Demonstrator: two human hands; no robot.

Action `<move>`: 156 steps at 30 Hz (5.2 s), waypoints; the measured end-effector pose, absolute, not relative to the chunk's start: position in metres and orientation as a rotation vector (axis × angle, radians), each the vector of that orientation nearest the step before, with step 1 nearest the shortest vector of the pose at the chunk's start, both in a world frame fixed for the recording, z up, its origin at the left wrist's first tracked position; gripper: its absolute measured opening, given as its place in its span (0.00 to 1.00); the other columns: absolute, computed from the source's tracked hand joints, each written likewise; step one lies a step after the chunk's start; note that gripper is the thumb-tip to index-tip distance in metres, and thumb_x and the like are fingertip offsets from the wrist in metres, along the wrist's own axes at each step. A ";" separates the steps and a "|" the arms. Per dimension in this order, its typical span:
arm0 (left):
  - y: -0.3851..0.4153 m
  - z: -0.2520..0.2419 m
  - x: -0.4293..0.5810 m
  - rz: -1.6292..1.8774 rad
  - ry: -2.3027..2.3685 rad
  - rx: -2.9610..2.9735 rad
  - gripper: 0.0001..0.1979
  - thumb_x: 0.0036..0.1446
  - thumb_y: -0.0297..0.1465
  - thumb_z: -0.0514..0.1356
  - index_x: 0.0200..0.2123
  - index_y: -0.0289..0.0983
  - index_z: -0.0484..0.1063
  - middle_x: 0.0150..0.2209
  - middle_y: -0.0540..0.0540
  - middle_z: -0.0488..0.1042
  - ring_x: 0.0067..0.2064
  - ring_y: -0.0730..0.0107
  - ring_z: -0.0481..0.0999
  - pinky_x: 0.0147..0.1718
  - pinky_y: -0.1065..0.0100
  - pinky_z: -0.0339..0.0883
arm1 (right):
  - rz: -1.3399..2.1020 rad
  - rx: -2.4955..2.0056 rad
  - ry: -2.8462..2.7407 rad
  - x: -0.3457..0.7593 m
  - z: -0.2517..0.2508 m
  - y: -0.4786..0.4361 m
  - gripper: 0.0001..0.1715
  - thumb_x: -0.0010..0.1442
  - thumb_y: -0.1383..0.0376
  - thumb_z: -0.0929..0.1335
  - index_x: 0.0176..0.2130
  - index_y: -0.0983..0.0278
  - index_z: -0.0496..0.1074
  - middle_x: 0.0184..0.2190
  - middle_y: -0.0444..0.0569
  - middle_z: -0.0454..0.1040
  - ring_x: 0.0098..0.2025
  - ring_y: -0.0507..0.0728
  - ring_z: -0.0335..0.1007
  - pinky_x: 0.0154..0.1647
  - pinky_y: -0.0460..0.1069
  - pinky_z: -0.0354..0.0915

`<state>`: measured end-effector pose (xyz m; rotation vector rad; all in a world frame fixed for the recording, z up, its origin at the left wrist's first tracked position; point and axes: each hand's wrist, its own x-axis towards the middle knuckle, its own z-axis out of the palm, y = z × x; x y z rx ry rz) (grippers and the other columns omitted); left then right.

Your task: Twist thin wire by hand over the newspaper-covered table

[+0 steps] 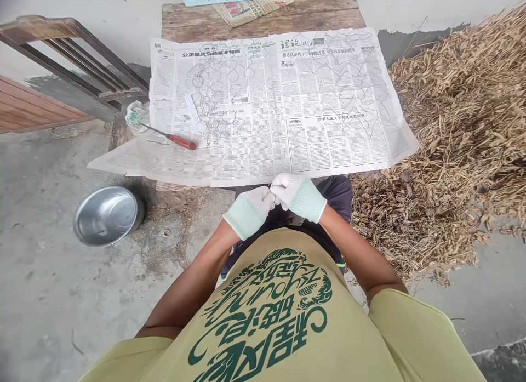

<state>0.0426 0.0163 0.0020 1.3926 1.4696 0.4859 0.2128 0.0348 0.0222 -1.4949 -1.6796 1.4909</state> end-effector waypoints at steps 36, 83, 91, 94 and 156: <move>0.011 0.005 0.051 0.692 1.435 1.084 0.14 0.63 0.40 0.61 0.29 0.40 0.78 0.17 0.52 0.71 0.30 0.64 0.80 0.36 0.67 0.72 | 1.568 -1.372 -1.599 0.231 0.012 0.032 0.10 0.57 0.68 0.65 0.24 0.61 0.69 0.19 0.39 0.67 0.25 0.51 0.60 0.29 0.48 0.58; -0.004 -0.012 0.047 1.081 1.097 0.779 0.10 0.61 0.38 0.67 0.34 0.36 0.79 0.21 0.50 0.74 0.29 0.67 0.76 0.36 0.64 0.71 | 1.431 -1.406 -1.374 0.213 0.021 0.018 0.10 0.62 0.67 0.66 0.30 0.61 0.75 0.28 0.43 0.79 0.31 0.52 0.73 0.38 0.49 0.69; -0.009 -0.019 0.029 0.999 0.868 0.962 0.15 0.56 0.41 0.74 0.39 0.37 0.81 0.26 0.48 0.78 0.34 0.63 0.81 0.41 0.60 0.75 | 1.177 -1.600 -1.474 0.205 0.009 0.009 0.12 0.66 0.60 0.68 0.31 0.59 0.75 0.29 0.43 0.79 0.34 0.55 0.75 0.44 0.51 0.68; 0.000 -0.024 0.011 0.914 0.839 1.056 0.16 0.58 0.41 0.74 0.43 0.36 0.83 0.28 0.47 0.79 0.36 0.62 0.81 0.43 0.60 0.76 | 1.149 -1.578 -1.542 0.208 0.010 0.007 0.13 0.66 0.60 0.67 0.30 0.58 0.75 0.30 0.43 0.79 0.35 0.55 0.74 0.45 0.51 0.67; 0.030 -0.032 0.016 1.119 0.824 0.886 0.21 0.53 0.48 0.75 0.30 0.35 0.80 0.24 0.46 0.78 0.29 0.67 0.79 0.33 0.65 0.75 | 0.980 -1.470 -1.995 0.206 0.027 0.000 0.18 0.71 0.66 0.64 0.31 0.61 0.76 0.32 0.45 0.78 0.35 0.54 0.71 0.41 0.49 0.61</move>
